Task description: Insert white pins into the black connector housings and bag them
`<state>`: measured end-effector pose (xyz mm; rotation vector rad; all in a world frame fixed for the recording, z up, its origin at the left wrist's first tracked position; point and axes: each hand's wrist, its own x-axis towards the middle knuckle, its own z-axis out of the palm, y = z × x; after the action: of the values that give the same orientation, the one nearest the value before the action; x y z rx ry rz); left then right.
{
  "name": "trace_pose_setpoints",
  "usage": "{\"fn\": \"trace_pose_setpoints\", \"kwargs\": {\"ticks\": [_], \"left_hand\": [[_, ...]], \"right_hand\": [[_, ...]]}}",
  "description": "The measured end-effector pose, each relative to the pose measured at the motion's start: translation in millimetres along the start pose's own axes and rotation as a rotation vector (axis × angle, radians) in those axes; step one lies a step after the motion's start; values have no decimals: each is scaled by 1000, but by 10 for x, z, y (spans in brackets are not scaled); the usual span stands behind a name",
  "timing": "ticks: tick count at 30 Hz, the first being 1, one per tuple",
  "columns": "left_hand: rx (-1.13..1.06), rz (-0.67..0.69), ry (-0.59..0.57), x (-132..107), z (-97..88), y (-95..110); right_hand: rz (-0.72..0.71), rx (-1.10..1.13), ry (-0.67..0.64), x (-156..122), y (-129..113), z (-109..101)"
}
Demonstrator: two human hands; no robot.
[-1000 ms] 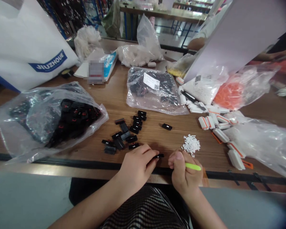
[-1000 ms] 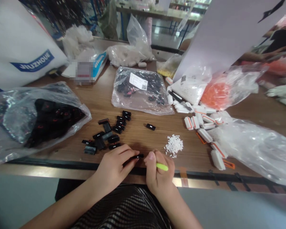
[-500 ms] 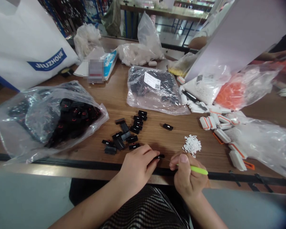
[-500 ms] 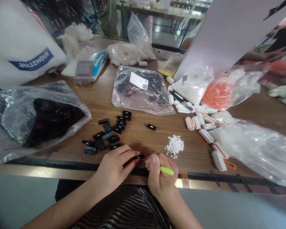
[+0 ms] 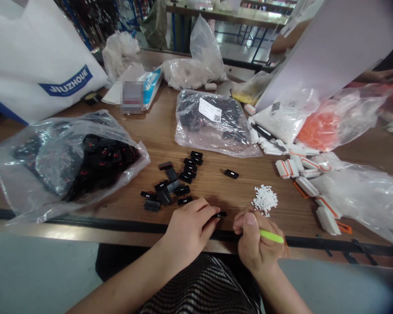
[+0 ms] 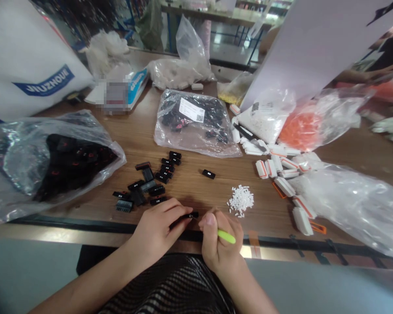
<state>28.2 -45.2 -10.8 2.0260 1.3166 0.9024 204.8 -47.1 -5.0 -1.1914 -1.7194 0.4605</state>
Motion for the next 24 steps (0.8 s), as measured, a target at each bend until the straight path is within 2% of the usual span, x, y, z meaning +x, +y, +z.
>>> {"fn": "trace_pose_setpoints", "kwargs": {"ticks": [6,19,24], "left_hand": [[-13,-8,-6,-1,6,-2],[43,28,-25,-18,5,16],[247,52,24,-37,-47,67]], "right_hand": [[-9,13,27,-6,-3,-2],[35,-26,-57,27,12,24],[108,75,114,-36,22,-14]]}}
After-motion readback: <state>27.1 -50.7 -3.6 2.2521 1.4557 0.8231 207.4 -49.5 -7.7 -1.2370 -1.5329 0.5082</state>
